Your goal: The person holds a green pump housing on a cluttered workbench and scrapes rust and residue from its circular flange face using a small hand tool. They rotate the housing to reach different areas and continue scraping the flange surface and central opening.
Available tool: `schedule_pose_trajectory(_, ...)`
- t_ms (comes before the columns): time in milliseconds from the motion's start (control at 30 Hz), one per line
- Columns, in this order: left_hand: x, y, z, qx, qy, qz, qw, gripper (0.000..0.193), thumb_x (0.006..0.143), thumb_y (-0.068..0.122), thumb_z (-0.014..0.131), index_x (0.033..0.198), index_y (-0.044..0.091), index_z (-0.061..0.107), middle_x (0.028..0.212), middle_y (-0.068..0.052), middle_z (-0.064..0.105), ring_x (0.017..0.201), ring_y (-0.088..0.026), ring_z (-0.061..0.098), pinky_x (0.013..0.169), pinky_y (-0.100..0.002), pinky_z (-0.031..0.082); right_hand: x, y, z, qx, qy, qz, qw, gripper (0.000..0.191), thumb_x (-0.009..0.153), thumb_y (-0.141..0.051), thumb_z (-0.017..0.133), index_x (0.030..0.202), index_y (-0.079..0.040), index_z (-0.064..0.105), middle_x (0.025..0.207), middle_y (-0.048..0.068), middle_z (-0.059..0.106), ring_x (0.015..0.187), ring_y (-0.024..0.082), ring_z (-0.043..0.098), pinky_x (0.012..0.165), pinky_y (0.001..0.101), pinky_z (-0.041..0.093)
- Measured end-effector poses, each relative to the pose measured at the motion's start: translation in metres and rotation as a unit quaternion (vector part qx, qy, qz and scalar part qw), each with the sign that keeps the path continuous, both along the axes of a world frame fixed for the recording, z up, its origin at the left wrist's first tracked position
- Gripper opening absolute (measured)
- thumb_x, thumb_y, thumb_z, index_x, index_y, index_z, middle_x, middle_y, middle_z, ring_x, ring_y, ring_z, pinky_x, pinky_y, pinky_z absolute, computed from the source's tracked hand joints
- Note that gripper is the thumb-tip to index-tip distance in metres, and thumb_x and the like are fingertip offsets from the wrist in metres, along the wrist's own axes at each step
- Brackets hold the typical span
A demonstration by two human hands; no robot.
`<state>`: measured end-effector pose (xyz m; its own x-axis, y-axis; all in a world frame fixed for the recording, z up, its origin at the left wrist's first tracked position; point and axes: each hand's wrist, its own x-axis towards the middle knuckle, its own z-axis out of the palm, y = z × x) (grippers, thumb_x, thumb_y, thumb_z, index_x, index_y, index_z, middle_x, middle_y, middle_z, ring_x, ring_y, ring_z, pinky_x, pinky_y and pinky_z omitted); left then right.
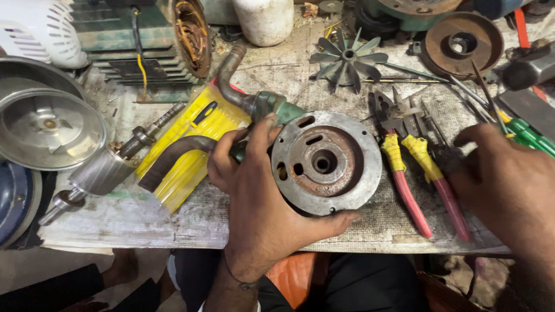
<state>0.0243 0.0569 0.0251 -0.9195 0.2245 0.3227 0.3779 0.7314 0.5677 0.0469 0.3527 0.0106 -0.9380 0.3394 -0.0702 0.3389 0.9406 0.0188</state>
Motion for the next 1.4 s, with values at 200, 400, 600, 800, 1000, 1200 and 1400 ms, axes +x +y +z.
schedule_pose_trajectory(200, -0.001, -0.009, -0.003, 0.031, 0.033, -0.024, 0.999, 0.142, 0.043, 0.064, 0.099, 0.151, 0.000, 0.032, 0.132, -0.014, 0.061, 0.135, -0.038, 0.031, 0.114, -0.061, 0.014, 0.012, 0.045, -0.041, -0.105, 0.156, 0.191, 0.963, 0.033, 0.078, 0.000, 0.076, 0.111, -0.002, 0.070, 0.088, 0.020, 0.071, 0.074, 0.029, 0.072, 0.067, 0.0387, 0.059)
schedule_pose_trajectory(400, -0.003, -0.013, -0.005, -0.002, 0.047, -0.036, 0.998, 0.148, 0.045, 0.072, 0.096, 0.153, -0.003, 0.028, 0.135, -0.019, 0.059, 0.136, -0.040, 0.029, 0.113, -0.064, 0.013, 0.013, 0.063, -0.067, -0.221, 0.238, 0.085, 0.942, 0.032, 0.088, -0.004, 0.067, 0.120, -0.001, 0.068, 0.101, 0.019, 0.065, 0.086, 0.029, 0.067, 0.075, 0.0414, 0.055)
schedule_pose_trajectory(600, -0.004, -0.012, -0.004, 0.007, 0.040, -0.029, 0.999, 0.148, 0.044, 0.072, 0.095, 0.152, -0.003, 0.029, 0.139, -0.017, 0.062, 0.136, -0.040, 0.033, 0.112, -0.063, 0.014, 0.019, 0.073, -0.078, -0.203, 0.268, 0.094, 0.937, 0.036, 0.093, -0.010, 0.062, 0.128, -0.002, 0.065, 0.119, 0.020, 0.060, 0.103, 0.031, 0.063, 0.087, 0.0448, 0.050)
schedule_pose_trajectory(800, -0.005, -0.012, -0.007, 0.011, 0.044, -0.035, 0.998, 0.149, 0.046, 0.073, 0.094, 0.154, -0.003, 0.027, 0.134, -0.017, 0.065, 0.138, -0.041, 0.032, 0.113, -0.063, 0.013, 0.056, 0.060, -0.076, -0.255, 0.309, 0.143, 0.905, 0.041, 0.097, -0.015, 0.057, 0.136, -0.004, 0.062, 0.137, 0.020, 0.055, 0.120, 0.033, 0.059, 0.098, 0.0482, 0.046)
schedule_pose_trajectory(1000, -0.006, -0.014, -0.012, 0.032, 0.023, -0.049, 0.998, 0.152, 0.050, 0.072, 0.093, 0.160, -0.003, 0.021, 0.133, -0.015, 0.069, 0.148, -0.040, 0.031, 0.122, -0.061, 0.011, 0.071, 0.020, -0.060, -0.424, 0.045, 0.432, 0.795, 0.046, 0.102, -0.021, 0.052, 0.145, -0.005, 0.059, 0.154, 0.020, 0.050, 0.137, 0.036, 0.055, 0.110, 0.0516, 0.041)
schedule_pose_trajectory(1200, -0.004, -0.013, -0.008, 0.028, 0.033, -0.036, 0.998, 0.148, 0.046, 0.061, 0.097, 0.157, -0.002, 0.021, 0.135, -0.018, 0.065, 0.144, -0.041, 0.028, 0.118, -0.062, 0.010, 0.032, -0.041, -0.022, -0.527, 0.062, 0.520, 0.669, 0.030, 0.104, -0.020, 0.056, 0.127, 0.000, 0.056, 0.145, 0.027, 0.057, 0.139, 0.046, 0.054, 0.114, 0.0587, 0.046)
schedule_pose_trajectory(1400, -0.004, -0.012, -0.007, 0.038, 0.008, -0.026, 0.999, 0.149, 0.045, 0.052, 0.099, 0.159, 0.000, 0.019, 0.136, -0.013, 0.067, 0.146, -0.040, 0.027, 0.120, -0.062, 0.008, 0.045, -0.103, 0.016, -0.402, 0.275, 0.387, 0.783, 0.024, 0.094, -0.017, 0.060, 0.109, -0.003, 0.071, 0.114, 0.015, 0.074, 0.113, 0.029, 0.074, 0.107, 0.0458, 0.053)
